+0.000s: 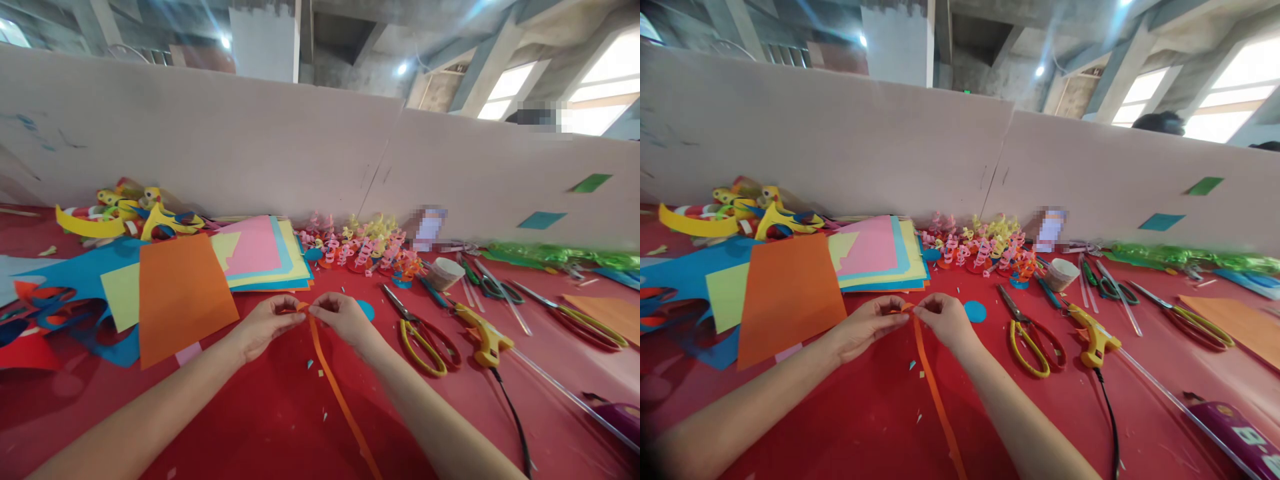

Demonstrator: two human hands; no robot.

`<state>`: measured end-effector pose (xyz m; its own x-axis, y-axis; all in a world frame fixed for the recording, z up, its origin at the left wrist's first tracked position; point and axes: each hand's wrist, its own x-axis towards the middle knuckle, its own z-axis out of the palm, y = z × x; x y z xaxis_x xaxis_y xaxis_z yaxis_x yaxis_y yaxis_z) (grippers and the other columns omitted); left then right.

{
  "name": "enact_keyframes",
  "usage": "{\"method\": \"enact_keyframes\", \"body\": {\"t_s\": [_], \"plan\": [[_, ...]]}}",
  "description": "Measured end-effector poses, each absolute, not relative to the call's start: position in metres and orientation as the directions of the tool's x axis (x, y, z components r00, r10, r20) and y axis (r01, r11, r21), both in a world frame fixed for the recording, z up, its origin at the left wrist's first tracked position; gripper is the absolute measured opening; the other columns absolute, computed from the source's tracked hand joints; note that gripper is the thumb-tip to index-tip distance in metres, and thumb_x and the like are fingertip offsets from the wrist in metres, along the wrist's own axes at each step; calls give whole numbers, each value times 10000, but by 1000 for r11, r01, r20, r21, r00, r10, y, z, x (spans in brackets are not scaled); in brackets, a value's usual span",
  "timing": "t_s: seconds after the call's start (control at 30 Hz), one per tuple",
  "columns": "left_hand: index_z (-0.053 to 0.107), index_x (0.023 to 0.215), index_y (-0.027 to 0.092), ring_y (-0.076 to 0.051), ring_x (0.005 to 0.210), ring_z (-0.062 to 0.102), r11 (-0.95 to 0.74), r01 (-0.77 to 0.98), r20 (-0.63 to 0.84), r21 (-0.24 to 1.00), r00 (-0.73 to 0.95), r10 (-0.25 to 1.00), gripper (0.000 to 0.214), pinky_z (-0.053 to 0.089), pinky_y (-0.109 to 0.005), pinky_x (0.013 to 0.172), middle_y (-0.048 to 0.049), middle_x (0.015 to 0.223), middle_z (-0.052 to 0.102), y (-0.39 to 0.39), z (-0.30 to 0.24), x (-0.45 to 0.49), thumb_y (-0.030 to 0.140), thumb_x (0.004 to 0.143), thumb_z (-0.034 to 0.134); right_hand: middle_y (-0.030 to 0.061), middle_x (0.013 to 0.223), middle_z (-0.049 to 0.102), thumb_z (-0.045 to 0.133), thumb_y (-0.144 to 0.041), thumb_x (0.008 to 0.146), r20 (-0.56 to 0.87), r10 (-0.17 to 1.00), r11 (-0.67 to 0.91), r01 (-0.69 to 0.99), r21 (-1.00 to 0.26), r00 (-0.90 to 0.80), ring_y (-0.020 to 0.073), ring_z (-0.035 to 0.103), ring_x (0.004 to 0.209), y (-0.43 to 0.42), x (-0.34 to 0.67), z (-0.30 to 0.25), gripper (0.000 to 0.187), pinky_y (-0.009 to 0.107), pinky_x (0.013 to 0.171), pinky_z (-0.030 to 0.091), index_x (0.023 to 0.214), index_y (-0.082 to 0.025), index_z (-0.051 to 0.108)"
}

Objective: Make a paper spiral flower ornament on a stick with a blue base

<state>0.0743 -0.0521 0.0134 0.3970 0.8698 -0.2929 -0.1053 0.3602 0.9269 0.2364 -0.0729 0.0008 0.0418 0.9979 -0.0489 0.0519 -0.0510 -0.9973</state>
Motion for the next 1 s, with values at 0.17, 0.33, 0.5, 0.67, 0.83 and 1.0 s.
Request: {"method": "enact_keyframes", "body": {"t_s": [0.17,0.33,0.5,0.67,0.83,1.0], "plan": [[608,704,164,-101,770,581,365,-160,-271,917,419,867,282,446,-261,814,41,770,596,-55,12,77,159,496,799,-51,548,530,681,-342,607,-21,995,-18,-27,-999,95,85,426,524,-75,233,-2,209,227,523,307,596,-168,566],[611,709,173,-103,775,579,351,-208,-251,913,393,885,302,451,-246,800,43,769,594,-57,12,80,180,480,808,-47,588,523,690,-404,601,-66,997,-56,-183,-981,49,95,458,572,-76,228,-3,284,226,561,337,611,-177,519],[627,726,180,-116,783,596,352,-229,-253,908,371,893,295,448,-258,807,44,751,617,-57,11,79,167,487,799,-49,589,511,698,-459,591,-40,997,-30,-147,-989,67,90,427,544,-75,225,-6,328,228,539,319,641,-178,537],[639,720,174,-102,767,600,382,-248,-280,890,362,889,279,447,-226,780,42,739,637,-56,8,80,139,489,792,-53,590,494,677,-452,612,-31,996,-19,-144,-989,86,86,408,539,-74,223,-9,309,225,531,309,659,-177,542],[621,733,173,-120,781,613,384,-255,-292,887,334,896,272,456,-236,759,25,747,644,-58,6,82,128,515,778,-40,624,518,667,-418,614,5,994,18,-127,-992,106,96,441,556,-74,220,-13,276,228,540,343,671,-185,530],[592,850,205,-113,768,617,402,-254,-318,880,314,895,347,471,-247,761,27,788,654,-60,8,81,141,561,772,-47,592,503,647,-410,645,85,986,95,-61,-994,146,104,458,533,-75,218,-16,262,230,508,362,702,-198,503]]}}
